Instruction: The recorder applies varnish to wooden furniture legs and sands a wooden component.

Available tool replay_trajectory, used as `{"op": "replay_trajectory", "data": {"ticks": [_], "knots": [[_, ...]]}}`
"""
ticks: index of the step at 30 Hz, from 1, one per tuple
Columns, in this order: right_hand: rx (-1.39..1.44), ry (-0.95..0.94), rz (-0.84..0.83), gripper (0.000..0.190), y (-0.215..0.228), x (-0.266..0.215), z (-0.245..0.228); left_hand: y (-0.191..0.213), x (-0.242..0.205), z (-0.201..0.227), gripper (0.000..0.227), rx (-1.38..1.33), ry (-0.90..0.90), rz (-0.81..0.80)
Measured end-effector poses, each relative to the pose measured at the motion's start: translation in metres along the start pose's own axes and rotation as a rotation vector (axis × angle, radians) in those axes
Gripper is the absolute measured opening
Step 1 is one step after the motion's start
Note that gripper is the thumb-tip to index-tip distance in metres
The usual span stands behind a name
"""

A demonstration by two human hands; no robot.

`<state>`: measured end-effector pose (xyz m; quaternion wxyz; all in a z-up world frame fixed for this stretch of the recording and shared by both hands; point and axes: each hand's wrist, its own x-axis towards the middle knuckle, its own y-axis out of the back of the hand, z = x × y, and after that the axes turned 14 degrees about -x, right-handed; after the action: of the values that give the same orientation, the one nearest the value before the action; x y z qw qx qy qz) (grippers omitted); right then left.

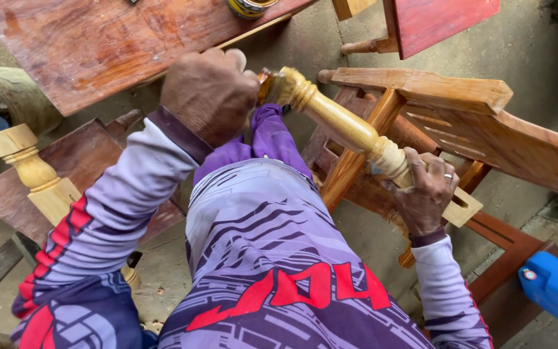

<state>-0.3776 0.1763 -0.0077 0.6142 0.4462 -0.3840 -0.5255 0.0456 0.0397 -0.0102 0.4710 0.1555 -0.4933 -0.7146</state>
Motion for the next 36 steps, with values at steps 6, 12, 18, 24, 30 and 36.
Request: {"op": "replay_trajectory", "data": {"ticks": [6, 12, 18, 24, 30, 36], "knots": [[0.111, -0.035, -0.030, 0.082, -0.002, -0.001, -0.011, 0.021, 0.002, 0.009, 0.011, 0.033, 0.023, -0.022], [0.100, -0.043, -0.078, 0.081, 0.005, 0.004, -0.029, 0.018, -0.004, 0.011, 0.014, 0.061, 0.031, -0.192], [0.294, -0.102, -0.076, 0.085, -0.007, 0.005, -0.030, 0.023, -0.007, 0.009, 0.006, 0.114, 0.011, -0.011], [0.824, -0.240, -0.268, 0.092, -0.040, 0.003, -0.027, 0.070, -0.027, 0.010, 0.018, -0.217, 0.138, -0.029], [1.803, -0.214, -0.389, 0.092, -0.089, 0.027, -0.038, 0.029, -0.059, 0.016, 0.034, -0.622, 0.299, 0.247], [2.024, -0.512, -0.146, 0.099, -0.145, 0.032, -0.060, 0.003, -0.046, 0.052, 0.035, -0.807, 0.429, 0.253]]}}
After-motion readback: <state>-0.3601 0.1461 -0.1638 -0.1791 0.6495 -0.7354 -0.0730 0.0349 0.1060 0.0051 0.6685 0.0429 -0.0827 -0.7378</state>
